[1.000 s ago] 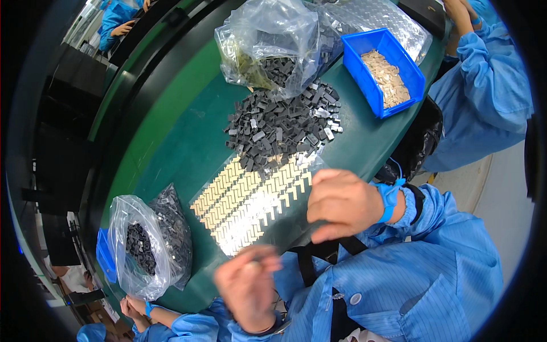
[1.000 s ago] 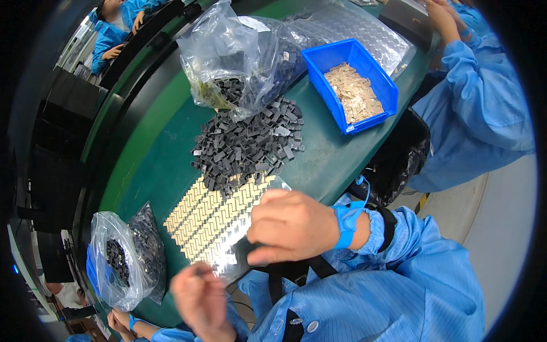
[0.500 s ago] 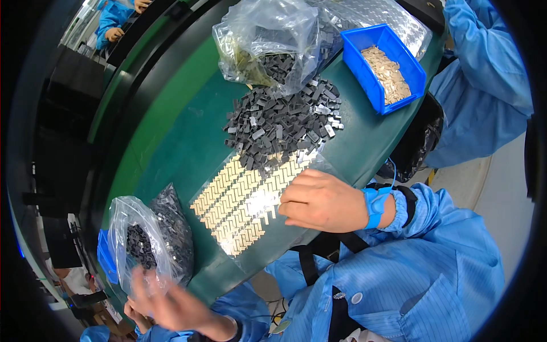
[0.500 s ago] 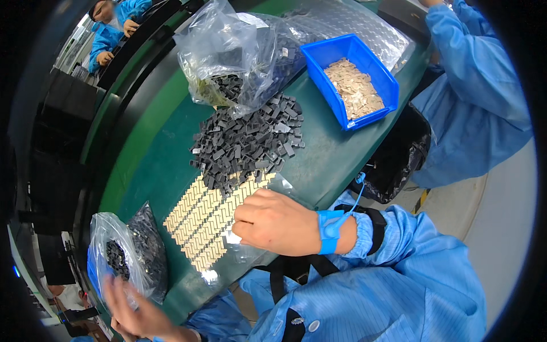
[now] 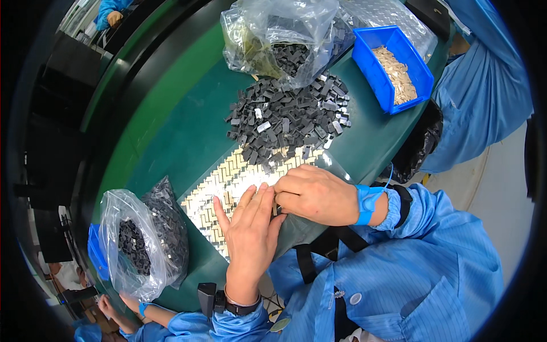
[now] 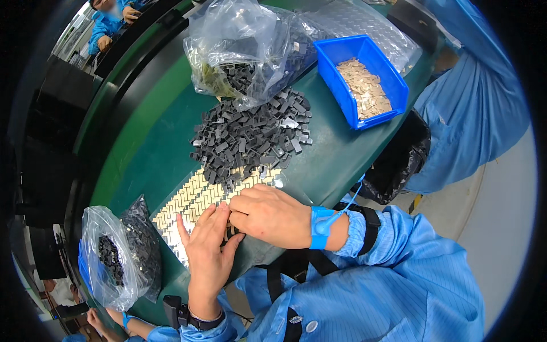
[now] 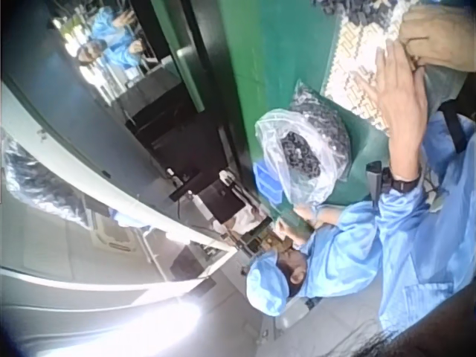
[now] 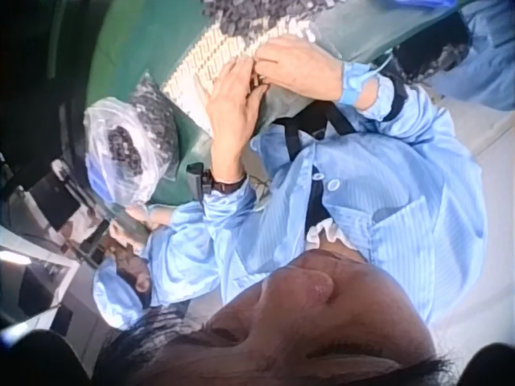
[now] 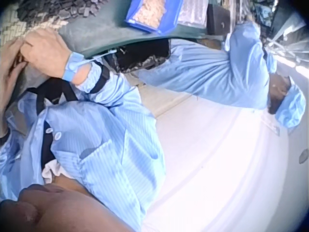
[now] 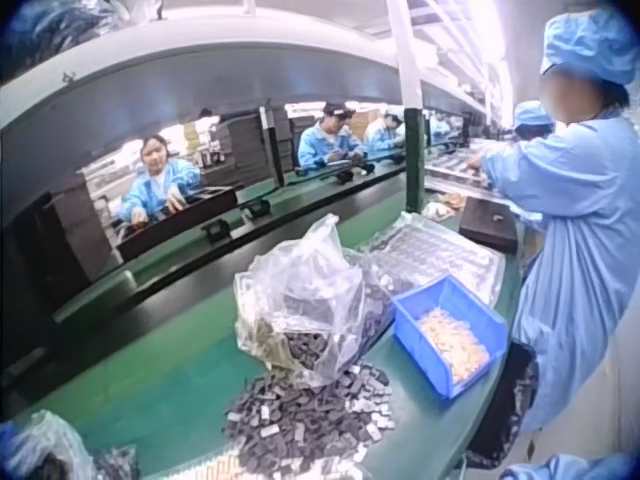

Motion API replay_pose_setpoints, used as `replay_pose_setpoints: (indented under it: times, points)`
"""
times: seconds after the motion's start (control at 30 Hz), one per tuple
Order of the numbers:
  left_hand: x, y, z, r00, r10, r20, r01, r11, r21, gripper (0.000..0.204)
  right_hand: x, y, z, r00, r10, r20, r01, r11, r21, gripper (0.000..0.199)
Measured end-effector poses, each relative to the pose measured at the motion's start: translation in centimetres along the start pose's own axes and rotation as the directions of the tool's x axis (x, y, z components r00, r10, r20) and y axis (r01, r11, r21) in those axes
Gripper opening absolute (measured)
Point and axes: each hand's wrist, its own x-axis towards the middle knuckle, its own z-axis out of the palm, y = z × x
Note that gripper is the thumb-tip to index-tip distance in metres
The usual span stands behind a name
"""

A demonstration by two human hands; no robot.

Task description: The worker is assembling small plastic and metal components by inserting them into a template.

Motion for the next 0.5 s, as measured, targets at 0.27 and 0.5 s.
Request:
replay_pose_setpoints:
  times: [0.27,0.5]
  points:
    - [-0.3,0.1,-0.1,1.000,-0.029,0.010,0.029,0.999,-0.025,0.054,0.5,0.0,-0.5,0.999,0.036,0.033,-0.039,0.996,0.085,0.013]
    - [0.0,0.3,-0.3,0.998,-0.058,0.006,0.059,0.988,-0.144,0.048,-0.1,-0.6,-1.2,0.961,0.000,-0.277,0.005,1.000,0.019,0.012]
